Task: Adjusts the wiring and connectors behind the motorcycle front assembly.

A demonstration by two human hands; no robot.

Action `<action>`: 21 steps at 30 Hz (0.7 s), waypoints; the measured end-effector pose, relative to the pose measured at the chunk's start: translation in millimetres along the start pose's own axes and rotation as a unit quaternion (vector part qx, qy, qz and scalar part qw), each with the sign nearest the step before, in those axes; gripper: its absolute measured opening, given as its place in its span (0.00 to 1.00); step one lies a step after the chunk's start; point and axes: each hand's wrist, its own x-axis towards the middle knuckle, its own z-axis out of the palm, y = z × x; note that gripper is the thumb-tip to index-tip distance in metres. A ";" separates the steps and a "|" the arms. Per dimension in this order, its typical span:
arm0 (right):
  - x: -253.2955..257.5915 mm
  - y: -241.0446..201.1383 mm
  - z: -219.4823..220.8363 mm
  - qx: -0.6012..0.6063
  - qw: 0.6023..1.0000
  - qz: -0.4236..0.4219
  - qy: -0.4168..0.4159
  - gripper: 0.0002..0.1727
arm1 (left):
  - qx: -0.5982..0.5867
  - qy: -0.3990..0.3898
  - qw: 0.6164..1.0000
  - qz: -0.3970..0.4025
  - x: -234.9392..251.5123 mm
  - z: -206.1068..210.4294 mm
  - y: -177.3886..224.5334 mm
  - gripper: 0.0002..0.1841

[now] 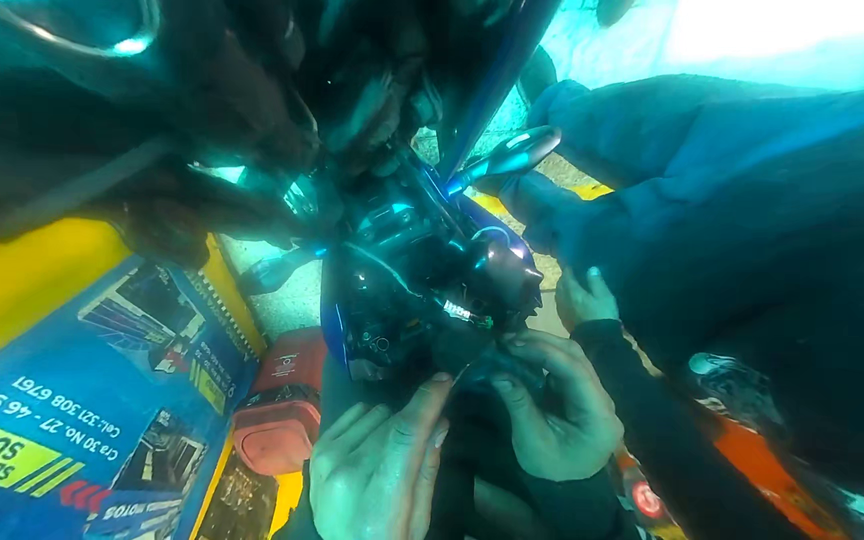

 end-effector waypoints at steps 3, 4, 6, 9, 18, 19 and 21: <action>-1.0 -0.6 0.6 0.000 1.000 -0.004 -0.001 0.15 | 0.037 0.016 0.999 0.022 2.4 5.8 7.7 0.15; -0.9 -0.9 0.5 -0.001 1.000 -0.006 -0.003 0.16 | 0.046 0.021 0.998 0.027 3.1 8.3 9.6 0.14; -0.9 -1.2 0.9 -0.005 1.000 -0.011 -0.002 0.16 | 0.070 0.027 0.997 0.035 3.7 11.9 10.8 0.14; -1.4 -1.6 0.8 -0.019 1.000 -0.012 -0.001 0.16 | 0.096 0.034 0.994 0.040 3.8 14.0 10.1 0.14; -0.9 1.1 -1.1 -0.043 0.998 -0.048 -0.004 0.15 | 0.093 0.015 0.994 0.053 2.4 10.3 8.2 0.15; -1.0 1.2 -1.6 -0.049 0.997 -0.054 -0.006 0.14 | 0.094 0.015 0.994 0.053 2.3 10.1 8.5 0.15; -1.7 1.6 -2.7 -0.072 0.995 -0.069 -0.013 0.12 | 0.096 0.018 0.994 0.054 3.0 11.6 8.3 0.14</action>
